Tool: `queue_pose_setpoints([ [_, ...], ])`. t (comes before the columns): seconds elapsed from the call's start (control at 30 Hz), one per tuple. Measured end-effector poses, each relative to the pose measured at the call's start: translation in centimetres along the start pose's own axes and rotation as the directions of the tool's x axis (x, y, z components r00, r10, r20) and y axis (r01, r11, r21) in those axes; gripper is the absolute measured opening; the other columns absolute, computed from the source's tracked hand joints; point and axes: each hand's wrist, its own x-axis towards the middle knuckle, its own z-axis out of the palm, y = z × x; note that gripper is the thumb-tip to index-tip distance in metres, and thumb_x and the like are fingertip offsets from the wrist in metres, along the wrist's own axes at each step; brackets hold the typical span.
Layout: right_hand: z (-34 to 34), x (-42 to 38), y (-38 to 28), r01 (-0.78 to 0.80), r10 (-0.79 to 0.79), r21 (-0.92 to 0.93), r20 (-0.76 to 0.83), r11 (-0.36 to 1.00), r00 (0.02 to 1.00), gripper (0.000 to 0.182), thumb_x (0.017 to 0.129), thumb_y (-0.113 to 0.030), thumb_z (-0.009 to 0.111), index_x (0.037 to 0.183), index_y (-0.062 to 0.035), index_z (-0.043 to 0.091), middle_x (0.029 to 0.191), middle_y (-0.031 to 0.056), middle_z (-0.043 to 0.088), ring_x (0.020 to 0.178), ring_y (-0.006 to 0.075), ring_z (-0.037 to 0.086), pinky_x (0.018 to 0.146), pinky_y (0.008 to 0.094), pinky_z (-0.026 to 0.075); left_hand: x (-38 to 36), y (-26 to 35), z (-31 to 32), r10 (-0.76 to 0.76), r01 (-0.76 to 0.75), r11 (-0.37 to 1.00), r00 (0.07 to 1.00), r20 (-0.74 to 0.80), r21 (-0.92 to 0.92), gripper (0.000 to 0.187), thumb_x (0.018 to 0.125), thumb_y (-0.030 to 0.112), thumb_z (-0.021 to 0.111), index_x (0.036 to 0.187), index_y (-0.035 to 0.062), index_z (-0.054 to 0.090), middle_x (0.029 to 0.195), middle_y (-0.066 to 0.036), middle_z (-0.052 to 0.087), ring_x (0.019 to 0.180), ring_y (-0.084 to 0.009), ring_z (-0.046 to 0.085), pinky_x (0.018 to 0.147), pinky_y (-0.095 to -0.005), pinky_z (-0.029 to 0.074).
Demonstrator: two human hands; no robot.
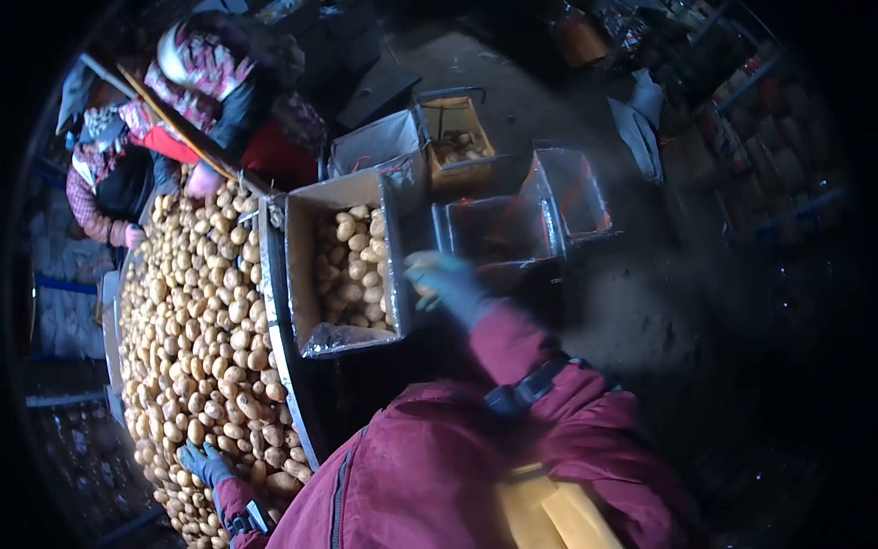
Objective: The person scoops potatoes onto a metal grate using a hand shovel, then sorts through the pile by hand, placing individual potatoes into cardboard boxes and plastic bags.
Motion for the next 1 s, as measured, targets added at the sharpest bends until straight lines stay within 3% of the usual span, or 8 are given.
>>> queue_pose_setpoints([
  [0.13,-13.0,1.0,-3.7,0.243,-0.239,-0.035,-0.343,0.97,0.908,0.023,0.09,-0.008,0.073,0.113,-0.0069,0.07,0.09,0.0027,0.07,0.068,0.011,0.066,0.058,0.0271,0.056,0.2,0.8,-0.7,-0.071,0.072,0.997,0.995,0.073,-0.008,0.057,0.098,0.027,0.063,0.149,0.0043,0.049,0.158,-0.024,0.037,0.15,-0.0384,0.028,0.123,-0.0496,0.024],
  [0.2,-19.1,3.2,-5.8,0.462,-0.687,-0.551,-0.319,0.695,0.653,0.025,0.092,-0.012,0.072,0.115,-0.0048,0.067,0.094,0.0032,0.07,0.082,0.0139,0.068,0.074,0.0277,0.057,0.6,0.4,-0.7,-0.054,0.054,0.999,0.992,0.112,0.003,0.059,0.096,0.028,0.065,0.148,0.0034,0.05,0.159,-0.024,0.036,0.15,-0.0383,0.028,0.123,-0.0493,0.023],
  [0.23,-21.9,2.0,-7.2,0.156,-0.578,-0.669,-0.474,0.727,0.664,0.033,0.092,-0.013,0.072,0.123,-0.0022,0.065,0.105,0.0073,0.071,0.096,0.0183,0.068,0.085,0.0283,0.055,1.0,-0.6,0.4,-0.031,0.032,0.999,0.995,0.091,-0.011,0.061,0.095,0.028,0.066,0.147,0.0026,0.05,0.159,-0.023,0.035,0.15,-0.0381,0.028,0.124,-0.0491,0.022],
  [0.37,-30.4,7.8,-5.2,0.296,-0.66,-0.736,-0.262,0.608,0.704,0.038,0.096,-0.019,0.068,0.129,-0.0007,0.065,0.126,0.0155,0.069,0.112,0.0249,0.066,0.095,0.0319,0.052,0.6,-0.5,1.4,0.026,-0.024,0.999,0.999,0.04,-0.046,0.064,0.087,0.026,0.064,0.142,-0.0045,0.051,0.156,-0.03,0.037,0.149,-0.0433,0.027,0.125,-0.0523,0.018],
  [0.47,-14.8,8.1,-5.3,0.194,-0.279,-0.305,-0.264,0.932,0.923,0.031,0.099,-0.022,0.063,0.122,-0.0027,0.068,0.115,0.0136,0.073,0.083,0.0205,0.073,0.068,0.0279,0.059,0.0,-1.1,3.2,0.104,-0.111,0.992,0.987,-0.122,-0.053,0.062,0.083,0.028,0.066,0.134,-0.0053,0.056,0.15,-0.03,0.044,0.145,-0.0456,0.034,0.125,-0.0536,0.02],
  [0.6,4.2,9.8,-3.4,0.071,-0.027,-0.271,0.161,0.96,0.987,0.032,0.1,-0.021,0.06,0.126,-0.0043,0.066,0.105,0.0145,0.075,0.064,0.0171,0.07,0.054,0.0249,0.055,-1.4,2.3,-2.3,-0.032,0.028,0.977,0.999,-0.013,-0.211,0.07,0.084,0.031,0.075,0.143,0.0002,0.052,0.157,-0.03,0.036,0.15,-0.0459,0.026,0.125,-0.0504,0.021],
  [0.8,26.7,9.6,1.8,0.07,0.139,-0.323,0.579,0.944,0.803,0.029,0.097,-0.021,0.066,0.12,-0.0031,0.07,0.106,0.0122,0.075,0.069,0.0149,0.07,0.06,0.0255,0.057,-2.1,3.3,-4.7,-0.022,0.014,0.936,1.0,-0.02,-0.353,0.074,0.08,0.026,0.079,0.145,0.0043,0.052,0.158,-0.026,0.035,0.151,-0.0444,0.024,0.124,-0.0502,0.023],
  [1.0,45.2,7.3,7.3,0.794,-0.253,-0.248,0.859,0.556,0.445,0.035,0.091,-0.021,0.069,0.121,-0.0019,0.069,0.114,0.0137,0.072,0.102,0.0237,0.07,0.092,0.0337,0.054,-2.4,3.9,-6.9,-0.046,0.057,0.893,0.998,0.036,-0.447,0.082,0.079,0.026,0.08,0.151,0.0066,0.046,0.161,-0.023,0.031,0.152,-0.043,0.023,0.124,-0.0506,0.023],
])
